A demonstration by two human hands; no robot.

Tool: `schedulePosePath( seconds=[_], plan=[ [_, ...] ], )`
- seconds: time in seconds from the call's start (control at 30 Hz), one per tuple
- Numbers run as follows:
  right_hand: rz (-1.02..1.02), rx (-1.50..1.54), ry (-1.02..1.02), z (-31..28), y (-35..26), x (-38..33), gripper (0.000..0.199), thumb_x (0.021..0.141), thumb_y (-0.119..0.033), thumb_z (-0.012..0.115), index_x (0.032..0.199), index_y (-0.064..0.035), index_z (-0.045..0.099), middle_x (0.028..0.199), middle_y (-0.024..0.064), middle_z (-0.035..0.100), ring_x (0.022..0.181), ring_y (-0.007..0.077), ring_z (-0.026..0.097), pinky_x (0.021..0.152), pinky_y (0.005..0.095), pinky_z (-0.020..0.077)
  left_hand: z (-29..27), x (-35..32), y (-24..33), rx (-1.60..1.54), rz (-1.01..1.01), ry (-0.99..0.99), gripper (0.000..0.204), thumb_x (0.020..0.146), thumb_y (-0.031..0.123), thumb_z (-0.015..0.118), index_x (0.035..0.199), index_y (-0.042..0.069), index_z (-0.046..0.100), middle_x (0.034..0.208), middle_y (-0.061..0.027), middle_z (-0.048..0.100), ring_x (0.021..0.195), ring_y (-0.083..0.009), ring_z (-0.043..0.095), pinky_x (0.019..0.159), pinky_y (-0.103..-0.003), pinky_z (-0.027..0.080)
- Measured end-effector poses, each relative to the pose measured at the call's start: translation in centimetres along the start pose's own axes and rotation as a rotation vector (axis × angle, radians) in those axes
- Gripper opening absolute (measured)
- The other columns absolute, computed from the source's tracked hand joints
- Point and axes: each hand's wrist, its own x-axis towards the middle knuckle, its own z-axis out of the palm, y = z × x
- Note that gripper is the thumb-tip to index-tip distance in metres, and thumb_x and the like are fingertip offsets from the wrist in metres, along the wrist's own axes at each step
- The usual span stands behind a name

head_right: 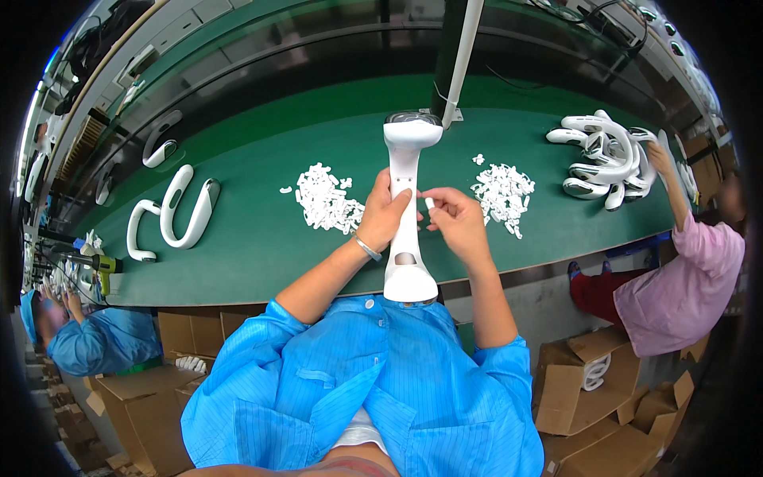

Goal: Assembling small components into white plastic neck massager units on a factory assembly line.

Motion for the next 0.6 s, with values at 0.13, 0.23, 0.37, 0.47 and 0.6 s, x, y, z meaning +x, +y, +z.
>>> schedulePosePath(
  seconds=[0.13,0.23,0.37,0.47,0.6],
  plan=[
    [0.106,0.478,0.133,0.3,-0.5,0.6,0.017,0.08,0.003,0.057,0.096,0.0027,0.064,0.083,0.0053,0.062,0.065,0.0101,0.058,0.059,0.0223,0.0512,0.4,-0.2,0.6,-0.061,-0.104,-0.008,0.035,0.09,0.004,0.043,0.122,0.004,0.031,0.095,-0.0098,0.053,0.07,-0.0142,0.059,0.059,-0.029,0.055],
    [0.096,0.512,0.178,1.8,-1.0,1.0,0.013,0.082,0.002,0.059,0.094,0.0029,0.064,0.091,0.0061,0.063,0.065,0.0076,0.057,0.055,0.0202,0.0489,0.8,-0.3,-0.1,-0.055,-0.065,-0.025,0.035,0.089,0.004,0.043,0.122,0.004,0.033,0.092,-0.0093,0.055,0.069,-0.0136,0.059,0.057,-0.028,0.054],
    [0.04,0.365,0.242,3.2,-1.2,0.7,0.013,0.081,0.001,0.059,0.093,0.0021,0.066,0.093,0.004,0.061,0.06,0.0058,0.051,0.05,0.0179,0.0405,1.1,-0.6,-0.3,-0.064,0.044,-0.025,0.035,0.089,0.005,0.044,0.123,0.004,0.035,0.091,-0.009,0.057,0.067,-0.0128,0.059,0.054,-0.027,0.052],
    [0.047,0.428,0.27,3.8,-0.8,0.6,0.013,0.082,0.001,0.059,0.093,0.0023,0.065,0.091,0.0037,0.062,0.06,0.0055,0.051,0.05,0.0177,0.0403,1.0,-0.4,-0.7,-0.087,0.045,-0.041,0.035,0.089,0.006,0.045,0.123,0.004,0.036,0.092,-0.0086,0.057,0.067,-0.0121,0.059,0.056,-0.026,0.051],
    [0.116,0.471,0.302,3.6,-0.9,0.4,0.011,0.081,0.001,0.06,0.091,0.0021,0.065,0.083,0.0045,0.062,0.058,0.0063,0.052,0.05,0.0181,0.041,1.1,-1.0,0.3,-0.172,0.023,-0.034,0.034,0.091,0.009,0.043,0.124,0.004,0.036,0.092,-0.0081,0.057,0.067,-0.0114,0.058,0.057,-0.025,0.051]
  ],
)
